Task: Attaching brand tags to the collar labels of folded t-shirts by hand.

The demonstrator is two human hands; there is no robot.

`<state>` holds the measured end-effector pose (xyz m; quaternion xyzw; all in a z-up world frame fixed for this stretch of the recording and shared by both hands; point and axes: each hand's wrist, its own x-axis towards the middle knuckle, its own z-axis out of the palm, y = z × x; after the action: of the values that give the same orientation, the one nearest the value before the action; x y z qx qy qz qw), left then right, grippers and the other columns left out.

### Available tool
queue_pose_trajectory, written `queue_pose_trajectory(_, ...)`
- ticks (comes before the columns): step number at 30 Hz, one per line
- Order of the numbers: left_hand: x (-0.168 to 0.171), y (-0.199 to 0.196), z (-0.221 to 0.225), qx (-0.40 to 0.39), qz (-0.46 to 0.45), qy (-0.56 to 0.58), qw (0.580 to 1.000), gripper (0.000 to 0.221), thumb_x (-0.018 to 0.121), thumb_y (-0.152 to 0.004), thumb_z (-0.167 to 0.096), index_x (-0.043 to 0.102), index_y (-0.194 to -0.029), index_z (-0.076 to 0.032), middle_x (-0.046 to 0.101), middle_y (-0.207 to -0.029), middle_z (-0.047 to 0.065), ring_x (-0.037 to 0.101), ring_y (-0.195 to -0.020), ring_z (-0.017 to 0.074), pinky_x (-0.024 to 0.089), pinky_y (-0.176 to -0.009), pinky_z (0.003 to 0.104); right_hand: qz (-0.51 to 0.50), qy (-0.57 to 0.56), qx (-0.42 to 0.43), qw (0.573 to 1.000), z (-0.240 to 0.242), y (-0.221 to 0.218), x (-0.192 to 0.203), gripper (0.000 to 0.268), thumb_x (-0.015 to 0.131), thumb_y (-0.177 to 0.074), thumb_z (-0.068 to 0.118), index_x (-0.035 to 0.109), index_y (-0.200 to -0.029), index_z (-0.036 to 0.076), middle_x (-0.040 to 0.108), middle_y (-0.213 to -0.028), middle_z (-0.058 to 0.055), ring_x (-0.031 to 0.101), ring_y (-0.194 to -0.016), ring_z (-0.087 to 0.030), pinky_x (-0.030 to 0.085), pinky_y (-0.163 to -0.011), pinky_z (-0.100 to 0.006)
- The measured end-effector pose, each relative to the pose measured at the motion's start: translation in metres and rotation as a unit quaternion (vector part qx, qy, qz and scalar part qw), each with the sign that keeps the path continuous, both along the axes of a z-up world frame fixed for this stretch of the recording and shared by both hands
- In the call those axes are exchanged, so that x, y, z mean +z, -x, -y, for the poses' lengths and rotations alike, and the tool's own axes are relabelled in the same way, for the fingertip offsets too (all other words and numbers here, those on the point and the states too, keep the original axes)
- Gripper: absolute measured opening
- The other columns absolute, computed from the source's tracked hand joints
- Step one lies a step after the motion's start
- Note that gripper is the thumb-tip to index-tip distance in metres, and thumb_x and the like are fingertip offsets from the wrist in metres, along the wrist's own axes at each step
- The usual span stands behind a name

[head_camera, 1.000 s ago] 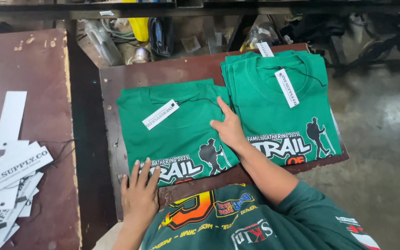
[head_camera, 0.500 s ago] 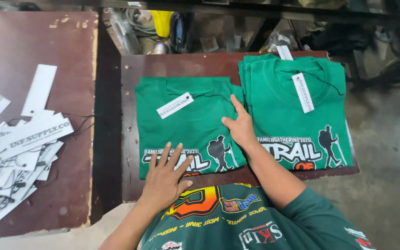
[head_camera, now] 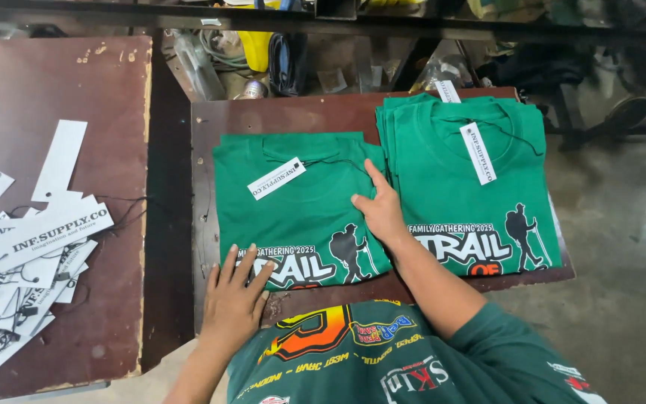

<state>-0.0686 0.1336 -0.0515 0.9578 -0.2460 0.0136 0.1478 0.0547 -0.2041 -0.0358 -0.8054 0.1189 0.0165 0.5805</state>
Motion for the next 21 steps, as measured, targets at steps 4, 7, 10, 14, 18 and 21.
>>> queue_pose_trajectory(4,-0.004,0.004,0.005,-0.01,0.037,-0.005,0.999,0.049,0.059,-0.093,-0.028,0.056,-0.141,-0.028,0.04,-0.162,0.012,0.028,-0.152,0.0451,0.03,-0.114,0.068,-0.004,0.009,-0.003,1.0,-0.001,0.002,0.004,0.079,0.067,-0.087,0.01,0.035,-0.16,0.014,0.038,-0.165,-0.011,0.037,-0.151,-0.025,0.03,-0.123,-0.036)
queue_pose_trajectory(7,-0.003,0.0,0.005,-0.046,0.04,0.008,0.998,0.053,0.062,-0.088,-0.017,0.057,-0.141,-0.023,0.044,-0.159,0.014,0.033,-0.15,0.0451,0.035,-0.113,0.063,-0.001,0.009,-0.003,1.0,-0.004,0.003,0.006,0.079,0.067,-0.087,0.011,0.035,-0.159,0.013,0.038,-0.165,-0.012,0.037,-0.152,-0.024,0.031,-0.122,-0.036)
queue_pose_trajectory(10,-0.009,-0.004,0.001,-0.064,0.065,0.005,0.996,0.052,0.056,-0.09,-0.013,0.057,-0.142,-0.019,0.051,-0.154,0.014,0.043,-0.145,0.0421,0.045,-0.108,0.056,-0.006,0.016,-0.007,1.0,-0.004,0.004,0.005,0.078,0.067,-0.087,0.012,0.036,-0.159,0.015,0.039,-0.165,-0.011,0.039,-0.151,-0.023,0.033,-0.121,-0.033)
queue_pose_trajectory(14,0.005,-0.014,-0.009,-0.086,0.02,0.032,0.996,0.046,0.056,-0.095,-0.019,0.056,-0.141,-0.019,0.05,-0.156,0.013,0.044,-0.145,0.0387,0.046,-0.098,0.054,0.003,0.004,-0.008,1.0,-0.004,0.003,0.004,0.083,0.073,-0.086,0.017,0.035,-0.16,0.015,0.038,-0.165,-0.011,0.037,-0.152,-0.022,0.03,-0.122,-0.034)
queue_pose_trajectory(18,0.005,-0.012,-0.004,-0.105,0.061,0.019,0.992,0.054,0.054,-0.09,-0.007,0.053,-0.143,-0.017,0.048,-0.155,0.021,0.044,-0.144,0.0452,0.046,-0.103,0.056,-0.005,0.019,-0.016,1.0,-0.004,0.003,0.002,0.084,0.073,-0.084,0.015,0.037,-0.159,0.019,0.042,-0.164,-0.008,0.047,-0.142,-0.016,0.038,-0.113,-0.028)
queue_pose_trajectory(21,0.012,-0.012,-0.001,-0.116,0.035,0.008,0.993,0.052,0.062,-0.089,-0.021,0.056,-0.141,-0.021,0.046,-0.156,0.022,0.039,-0.145,0.0496,0.042,-0.103,0.062,0.006,0.023,-0.009,1.0,-0.003,0.001,-0.001,0.083,0.073,-0.085,0.015,0.036,-0.159,0.015,0.04,-0.164,-0.011,0.039,-0.151,-0.023,0.03,-0.122,-0.034)
